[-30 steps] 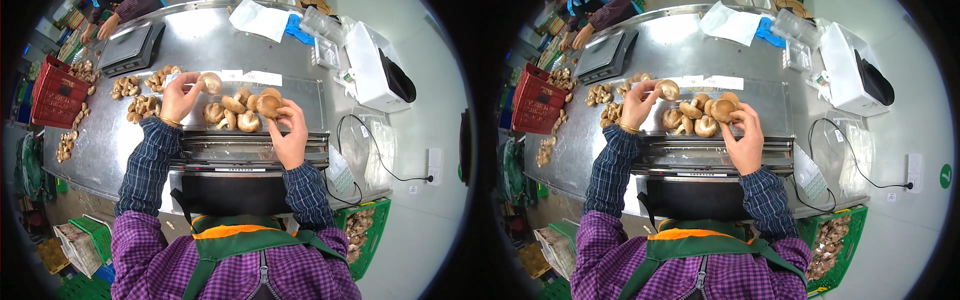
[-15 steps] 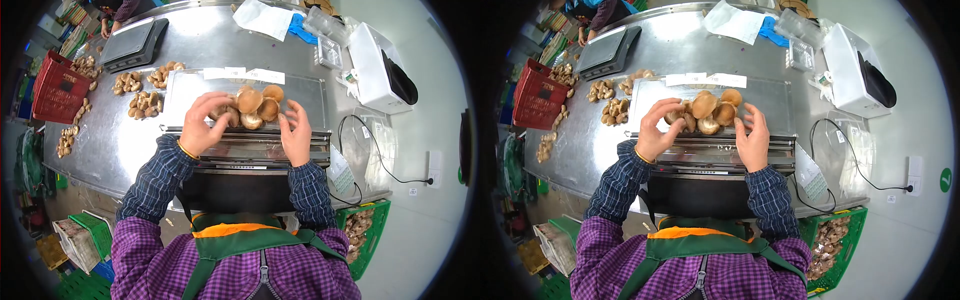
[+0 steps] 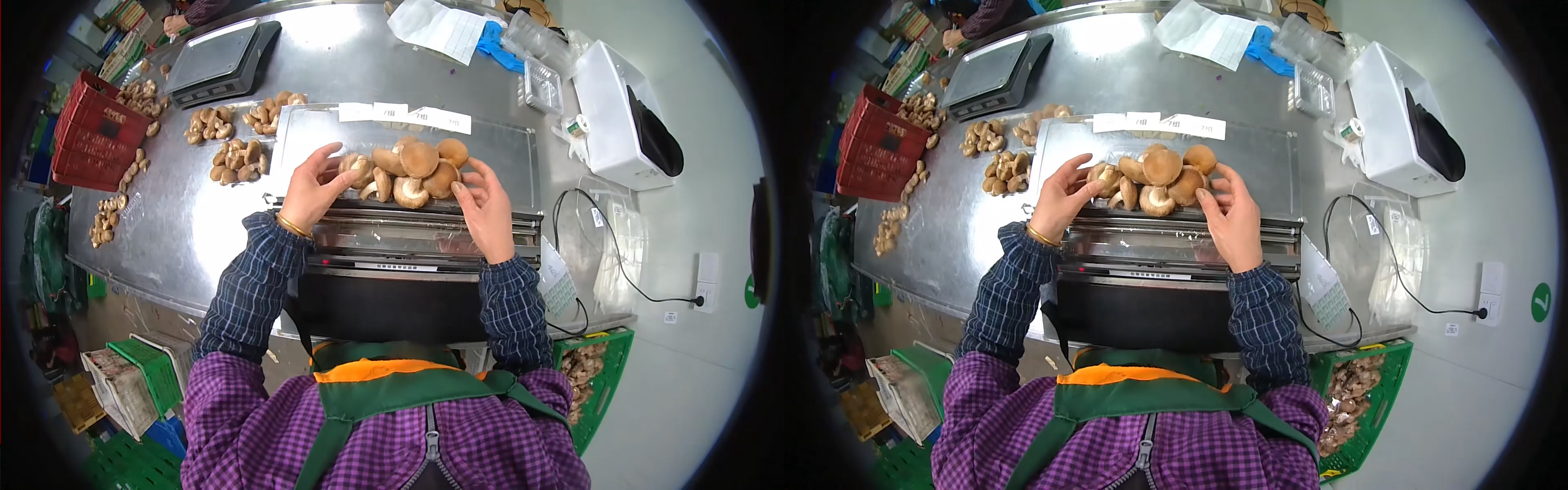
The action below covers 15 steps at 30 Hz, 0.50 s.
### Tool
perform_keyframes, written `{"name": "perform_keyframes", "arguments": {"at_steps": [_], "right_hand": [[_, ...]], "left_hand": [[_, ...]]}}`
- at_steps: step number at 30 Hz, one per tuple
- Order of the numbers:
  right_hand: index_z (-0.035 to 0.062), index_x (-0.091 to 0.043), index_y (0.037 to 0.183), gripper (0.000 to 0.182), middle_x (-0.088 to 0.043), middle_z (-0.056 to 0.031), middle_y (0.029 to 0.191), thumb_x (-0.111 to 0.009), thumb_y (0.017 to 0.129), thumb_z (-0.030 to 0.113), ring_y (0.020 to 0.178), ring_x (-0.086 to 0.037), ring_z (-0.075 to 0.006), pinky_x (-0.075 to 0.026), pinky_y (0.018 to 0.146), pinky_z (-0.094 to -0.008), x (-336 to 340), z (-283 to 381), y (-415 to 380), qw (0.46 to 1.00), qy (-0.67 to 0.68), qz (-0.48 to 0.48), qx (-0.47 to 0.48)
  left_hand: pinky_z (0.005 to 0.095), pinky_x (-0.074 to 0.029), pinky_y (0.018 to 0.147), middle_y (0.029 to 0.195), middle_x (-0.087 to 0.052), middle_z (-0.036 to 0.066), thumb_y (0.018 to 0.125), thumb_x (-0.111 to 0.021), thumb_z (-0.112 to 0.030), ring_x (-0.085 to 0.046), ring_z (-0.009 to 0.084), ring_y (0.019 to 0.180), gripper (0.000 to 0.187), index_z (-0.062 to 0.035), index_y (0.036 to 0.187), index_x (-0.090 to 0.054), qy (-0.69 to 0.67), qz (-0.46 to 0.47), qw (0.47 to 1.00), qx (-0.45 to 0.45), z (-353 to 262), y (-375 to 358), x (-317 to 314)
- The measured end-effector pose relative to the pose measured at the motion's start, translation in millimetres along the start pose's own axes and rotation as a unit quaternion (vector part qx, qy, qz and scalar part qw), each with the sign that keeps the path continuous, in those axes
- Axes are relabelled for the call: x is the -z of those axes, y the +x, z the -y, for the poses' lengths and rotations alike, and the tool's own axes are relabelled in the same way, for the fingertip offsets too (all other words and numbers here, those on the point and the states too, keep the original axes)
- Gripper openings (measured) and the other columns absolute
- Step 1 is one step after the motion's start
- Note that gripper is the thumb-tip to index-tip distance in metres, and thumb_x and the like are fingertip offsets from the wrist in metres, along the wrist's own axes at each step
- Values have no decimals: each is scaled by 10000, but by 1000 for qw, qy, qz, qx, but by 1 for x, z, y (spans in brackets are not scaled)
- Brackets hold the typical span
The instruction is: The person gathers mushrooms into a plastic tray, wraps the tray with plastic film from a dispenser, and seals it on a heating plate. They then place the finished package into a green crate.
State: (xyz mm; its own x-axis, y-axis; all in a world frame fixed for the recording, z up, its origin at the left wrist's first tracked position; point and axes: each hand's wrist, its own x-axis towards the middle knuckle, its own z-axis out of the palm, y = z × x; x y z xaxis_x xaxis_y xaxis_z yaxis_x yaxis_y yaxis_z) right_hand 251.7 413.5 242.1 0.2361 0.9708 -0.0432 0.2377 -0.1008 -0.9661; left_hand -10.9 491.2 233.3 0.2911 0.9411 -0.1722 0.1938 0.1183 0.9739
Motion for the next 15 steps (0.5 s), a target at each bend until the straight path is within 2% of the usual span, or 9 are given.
{"name": "perform_keyframes", "arguments": {"at_steps": [3,4,5,6,7,9,12,13,15], "right_hand": [[-13,-494,1213,447,-608,-132,974,-655,831,156,850,-605,-161,-496,730,-272,14,-2,-5,999,-40,-22,10],[-21,-554,1128,358,-614,-142,949,-651,824,140,851,-611,-180,-491,743,-281,22,1,-13,996,-68,-49,14],[-17,-580,1059,313,-622,-136,918,-661,810,154,824,-614,-205,-485,728,-309,34,4,-22,990,-125,-53,33],[-12,-606,991,272,-630,-131,886,-672,796,167,796,-617,-231,-479,713,-337,46,4,-31,980,-181,-56,54],[-12,-606,991,272,-630,-131,886,-672,796,167,796,-617,-231,-479,713,-337,54,1,-42,981,-180,-53,55],[18,-611,863,233,-638,-116,792,-696,765,211,739,-601,-287,-450,672,-395,66,-3,-60,892,-438,-51,105],[41,-597,826,248,-638,-107,715,-710,745,246,710,-582,-312,-426,662,-431,43,-16,-69,903,-405,-94,110],[46,-593,814,234,-629,-116,687,-710,744,236,670,-588,-299,-432,622,-416,34,-22,-63,929,-347,-78,103],[35,-585,855,153,-609,-83,662,-666,783,144,554,-559,-206,-424,540,-326,18,-23,-57,969,-234,-65,37]], "left_hand": [[274,-483,848,1137,-580,186,856,-643,-164,-584,192,1004,510,7,1288,-431,35,-10,999,-23,0,-9,9],[277,-492,831,1124,-587,191,860,-638,-170,-593,197,991,499,12,1280,-439,79,-27,996,-32,-3,-16,15],[301,-509,805,1032,-629,202,821,-688,-212,-625,203,925,482,25,1200,-506,119,-57,991,-38,-5,-26,22],[302,-522,747,903,-668,164,813,-687,-212,-656,200,834,355,26,1057,-586,182,-94,977,-57,-11,-40,27],[301,-522,715,855,-673,146,799,-696,-220,-663,203,796,323,16,995,-598,263,-110,958,-41,-10,-54,34],[300,-519,647,780,-675,120,756,-721,-248,-673,226,725,281,-13,862,-608,407,-131,904,14,-15,-77,37],[292,-528,621,788,-680,128,766,-718,-271,-676,211,715,329,13,897,-616,440,-103,892,-16,8,-86,29],[280,-518,591,791,-681,130,760,-726,-211,-676,204,711,276,11,880,-615,410,-106,905,-30,10,-81,24],[236,-477,558,705,-645,77,756,-710,-84,-625,139,633,288,4,993,-571,233,-68,970,14,13,-72,20]]}}
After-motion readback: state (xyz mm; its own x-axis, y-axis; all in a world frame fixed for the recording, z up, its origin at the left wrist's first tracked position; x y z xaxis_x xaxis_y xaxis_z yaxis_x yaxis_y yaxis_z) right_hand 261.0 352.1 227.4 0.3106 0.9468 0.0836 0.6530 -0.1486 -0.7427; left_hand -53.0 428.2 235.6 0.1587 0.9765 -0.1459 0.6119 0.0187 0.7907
